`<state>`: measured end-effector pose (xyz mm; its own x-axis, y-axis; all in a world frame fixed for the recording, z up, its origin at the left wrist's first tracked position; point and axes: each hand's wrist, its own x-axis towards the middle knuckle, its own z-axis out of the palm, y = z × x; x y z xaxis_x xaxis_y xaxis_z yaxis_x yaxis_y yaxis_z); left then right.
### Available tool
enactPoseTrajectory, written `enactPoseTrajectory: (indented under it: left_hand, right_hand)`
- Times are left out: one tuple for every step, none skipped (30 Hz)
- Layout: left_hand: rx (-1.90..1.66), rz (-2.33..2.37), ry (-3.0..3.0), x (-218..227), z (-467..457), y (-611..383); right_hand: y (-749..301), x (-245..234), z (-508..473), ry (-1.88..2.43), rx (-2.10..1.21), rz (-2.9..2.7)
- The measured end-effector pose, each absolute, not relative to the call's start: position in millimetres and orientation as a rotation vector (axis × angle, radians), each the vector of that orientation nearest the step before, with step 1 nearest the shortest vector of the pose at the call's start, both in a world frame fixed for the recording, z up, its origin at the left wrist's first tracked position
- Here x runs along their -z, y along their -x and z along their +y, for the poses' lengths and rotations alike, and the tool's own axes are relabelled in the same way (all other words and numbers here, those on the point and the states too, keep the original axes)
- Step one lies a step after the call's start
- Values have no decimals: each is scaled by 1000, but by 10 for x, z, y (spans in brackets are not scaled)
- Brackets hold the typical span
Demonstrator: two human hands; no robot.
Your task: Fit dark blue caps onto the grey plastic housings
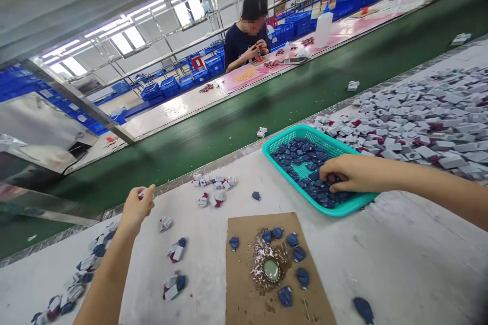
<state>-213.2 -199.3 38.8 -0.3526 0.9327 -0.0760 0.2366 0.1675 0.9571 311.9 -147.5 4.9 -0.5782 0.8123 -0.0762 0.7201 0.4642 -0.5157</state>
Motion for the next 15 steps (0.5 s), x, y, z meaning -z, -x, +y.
enactPoseTrajectory:
  left_hand:
    - [-1236, 1699, -1060, -395, -2163, 2026]
    - [-1240, 1689, -999, -397, -2342, 1901]
    - [-1243, 1677, -943, -394, -2525, 1763]
    - [-1247, 1647, -894, -387, -2707, 1616]
    - [-1251, 1615, -855, -377, -2881, 1466]
    - [-1256, 1582, -817, -364, -3043, 1318]
    - [-1264, 1550, -774, -349, -3191, 1176]
    - [-1276, 1524, -723, -333, -3322, 1041]
    - [-1292, 1504, -668, -315, -3436, 916]
    - [-1311, 1487, -614, -295, -3533, 801]
    - [-1330, 1472, -566, -271, -3614, 695]
    - [-1344, 1457, -529, -243, -3680, 598]
    - [-1350, 1440, -507, -212, -3733, 508]
    - [-1349, 1416, -491, -180, -3776, 426]
    - [-1342, 1386, -478, -146, -3809, 349]
  right_hand:
    - [-3105, -78, -1471, 1331, -775, -2527]
    - [-3090, -106, -1473, 1328, -790, -2517]
    - [-3074, -132, -1480, 1328, -802, -2498]
    - [-3060, -155, -1491, 1333, -815, -2470]
    - [-3048, -177, -1506, 1345, -828, -2435]
    - [-3040, -195, -1524, 1363, -843, -2394]
    - [-3033, -213, -1547, 1384, -862, -2349]
    - [-3027, -230, -1575, 1409, -886, -2301]
    - [-3020, -247, -1611, 1433, -919, -2253]
    - [-3010, -265, -1655, 1453, -960, -2206]
    - [-2995, -283, -1709, 1467, -1009, -2162]
    - [-2973, -302, -1772, 1471, -1065, -2122]
    - [-2944, -320, -1842, 1466, -1126, -2087]
    - [-2907, -337, -1916, 1454, -1187, -2057]
    - [-2863, -352, -1991, 1435, -1247, -2033]
